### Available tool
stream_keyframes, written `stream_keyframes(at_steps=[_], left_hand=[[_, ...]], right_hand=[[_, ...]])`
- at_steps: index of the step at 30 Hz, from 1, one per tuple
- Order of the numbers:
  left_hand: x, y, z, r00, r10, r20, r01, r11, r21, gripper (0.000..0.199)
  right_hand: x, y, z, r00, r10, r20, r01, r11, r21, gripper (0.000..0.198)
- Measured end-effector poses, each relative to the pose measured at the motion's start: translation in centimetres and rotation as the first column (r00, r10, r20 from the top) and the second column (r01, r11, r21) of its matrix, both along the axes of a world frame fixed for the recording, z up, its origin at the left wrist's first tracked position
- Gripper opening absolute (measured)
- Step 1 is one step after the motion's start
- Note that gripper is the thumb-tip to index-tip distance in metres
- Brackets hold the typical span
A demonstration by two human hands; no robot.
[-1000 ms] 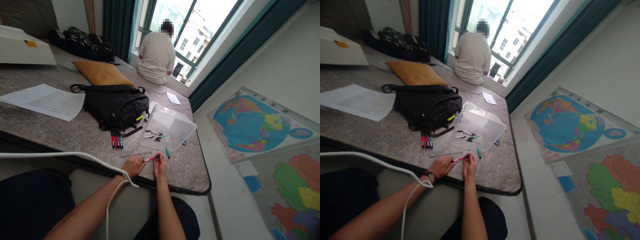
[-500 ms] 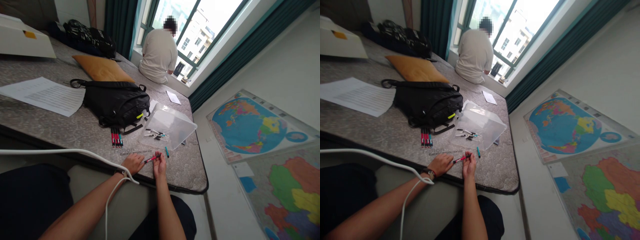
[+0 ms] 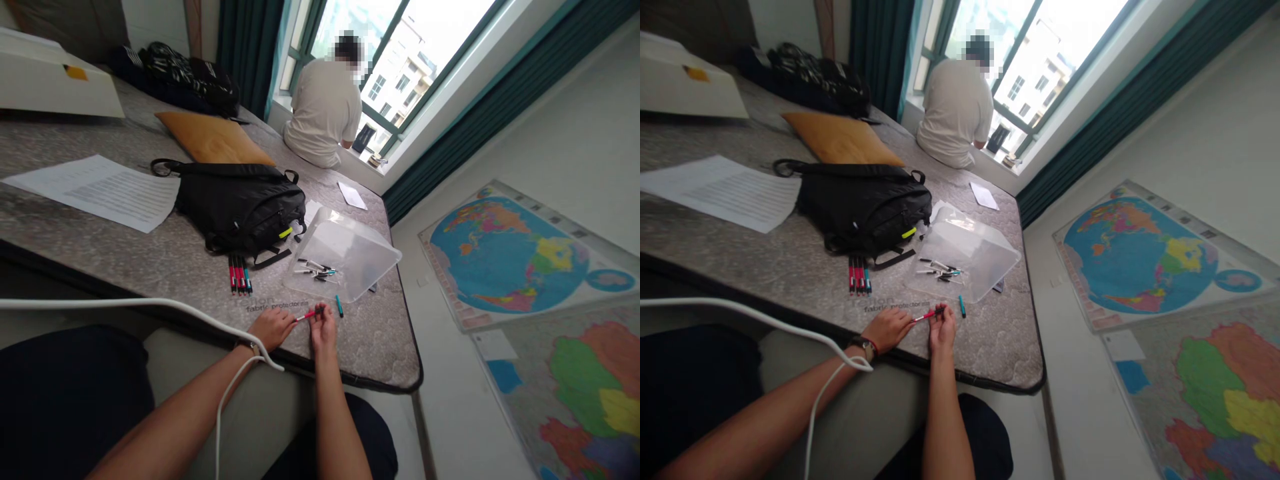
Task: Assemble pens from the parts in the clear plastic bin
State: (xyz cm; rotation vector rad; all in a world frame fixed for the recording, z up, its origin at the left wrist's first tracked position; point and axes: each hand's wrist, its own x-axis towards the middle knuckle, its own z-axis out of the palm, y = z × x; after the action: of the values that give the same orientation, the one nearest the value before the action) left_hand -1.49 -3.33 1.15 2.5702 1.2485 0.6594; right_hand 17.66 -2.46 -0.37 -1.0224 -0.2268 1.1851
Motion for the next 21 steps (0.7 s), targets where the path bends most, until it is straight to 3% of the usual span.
stream_keyframes(at_steps=[6,14,21], left_hand=[[0.0,0.1,-0.2,1.000,0.004,-0.022,-0.004,1.000,0.000,0.032],[0.1,-0.1,0.0,1.000,0.026,-0.013,-0.026,1.000,-0.010,0.027],[0.1,0.0,-0.2,0.999,0.035,0.003,-0.035,0.999,-0.028,0.028]], right_hand=[[0.3,-1.1,0.8,0.991,0.135,0.015,-0.135,0.991,0.002,0.014],[-0.6,-1.2,2.3,0.973,0.219,0.071,-0.218,0.976,-0.015,0.028],[-1.9,0.6,5.0,0.820,0.455,0.347,-0.418,0.891,-0.178,0.034]])
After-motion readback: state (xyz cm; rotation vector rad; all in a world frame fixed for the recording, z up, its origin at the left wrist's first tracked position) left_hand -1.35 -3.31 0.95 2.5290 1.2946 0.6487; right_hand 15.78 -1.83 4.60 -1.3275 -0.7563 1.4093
